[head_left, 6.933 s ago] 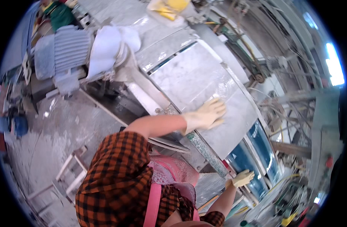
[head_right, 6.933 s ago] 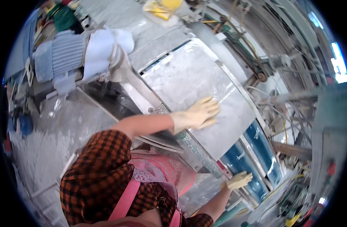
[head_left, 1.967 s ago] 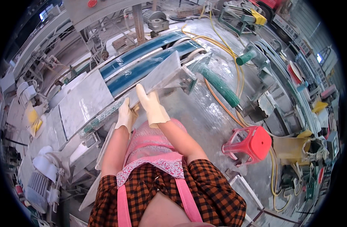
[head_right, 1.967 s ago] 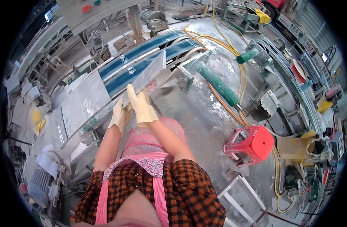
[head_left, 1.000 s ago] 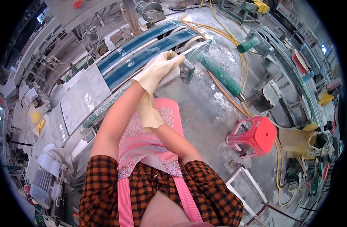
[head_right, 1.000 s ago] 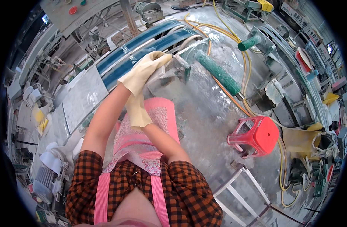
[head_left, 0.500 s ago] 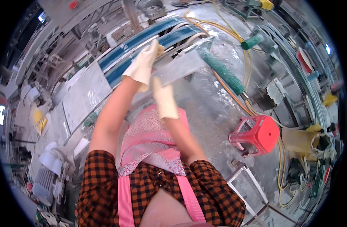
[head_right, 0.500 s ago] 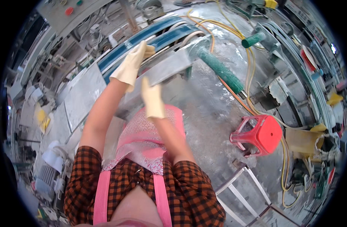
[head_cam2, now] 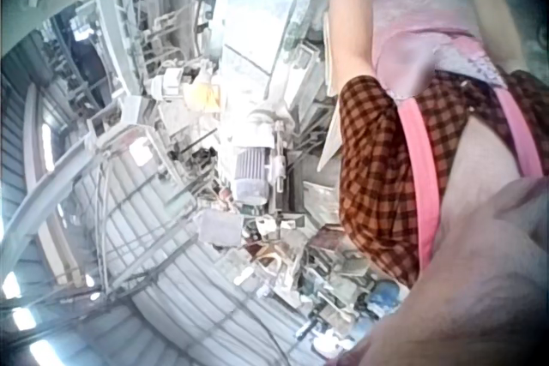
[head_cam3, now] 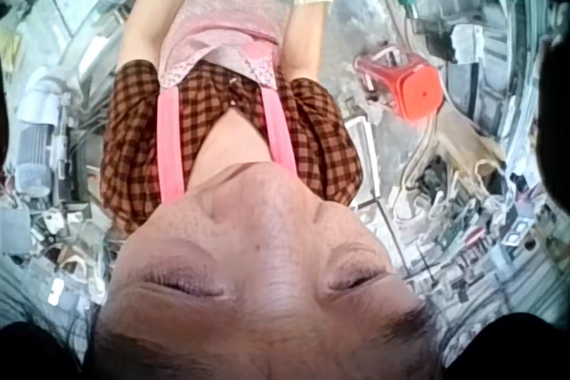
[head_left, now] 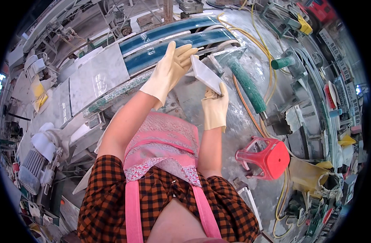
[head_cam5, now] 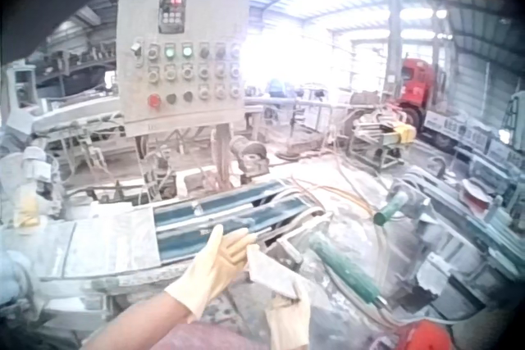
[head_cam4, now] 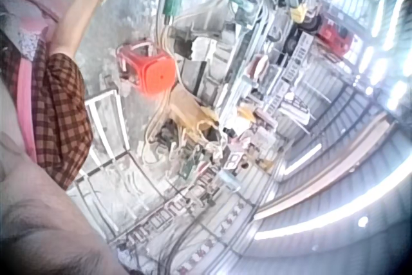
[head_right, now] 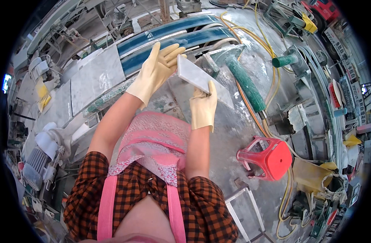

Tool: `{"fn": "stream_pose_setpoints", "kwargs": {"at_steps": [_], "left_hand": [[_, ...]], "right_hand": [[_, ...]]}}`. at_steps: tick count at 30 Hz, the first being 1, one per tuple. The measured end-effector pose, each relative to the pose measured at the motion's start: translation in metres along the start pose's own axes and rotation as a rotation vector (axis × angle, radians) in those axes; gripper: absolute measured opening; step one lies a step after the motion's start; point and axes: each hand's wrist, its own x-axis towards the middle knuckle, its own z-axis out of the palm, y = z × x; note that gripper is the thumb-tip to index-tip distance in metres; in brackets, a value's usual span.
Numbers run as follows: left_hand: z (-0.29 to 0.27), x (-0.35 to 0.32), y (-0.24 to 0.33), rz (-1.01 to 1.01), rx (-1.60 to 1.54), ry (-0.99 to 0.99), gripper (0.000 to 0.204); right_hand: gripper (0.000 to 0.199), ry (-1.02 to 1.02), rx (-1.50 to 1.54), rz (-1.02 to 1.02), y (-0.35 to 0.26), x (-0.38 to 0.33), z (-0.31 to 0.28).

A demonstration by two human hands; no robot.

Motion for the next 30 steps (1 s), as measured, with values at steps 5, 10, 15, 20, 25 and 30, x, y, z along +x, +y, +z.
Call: {"fn": "stream_pose_setpoints", "kwargs": {"at_steps": [5,10,15,20,25,30], "left_hand": [[0.005,-0.001,-0.017,0.015,-0.026,0.087,0.08],[0.013,0.002,-0.033,-0.004,-0.088,0.121,0.081],[0.022,0.004,-0.045,-0.027,-0.008,0.115,0.083],[0.03,-0.007,-0.05,0.019,0.537,-0.044,0.081],[0.042,-0.012,-0.035,-0.001,0.515,-0.021,0.076],[0.036,-0.003,-0.029,0.069,0.571,0.018,0.064]], "right_hand": [[0.02,0.03,-0.004,-0.079,-0.002,-0.011,0.003],[0.019,0.085,0.062,-0.097,-0.008,-0.019,-0.001],[0.018,0.061,0.056,-0.104,-0.019,-0.027,-0.011],[0.018,0.052,0.023,-0.125,-0.024,-0.035,-0.011],[0.019,0.02,0.02,-0.109,-0.031,-0.035,-0.012],[0.022,0.047,-0.001,-0.097,-0.03,-0.02,-0.017]]}}
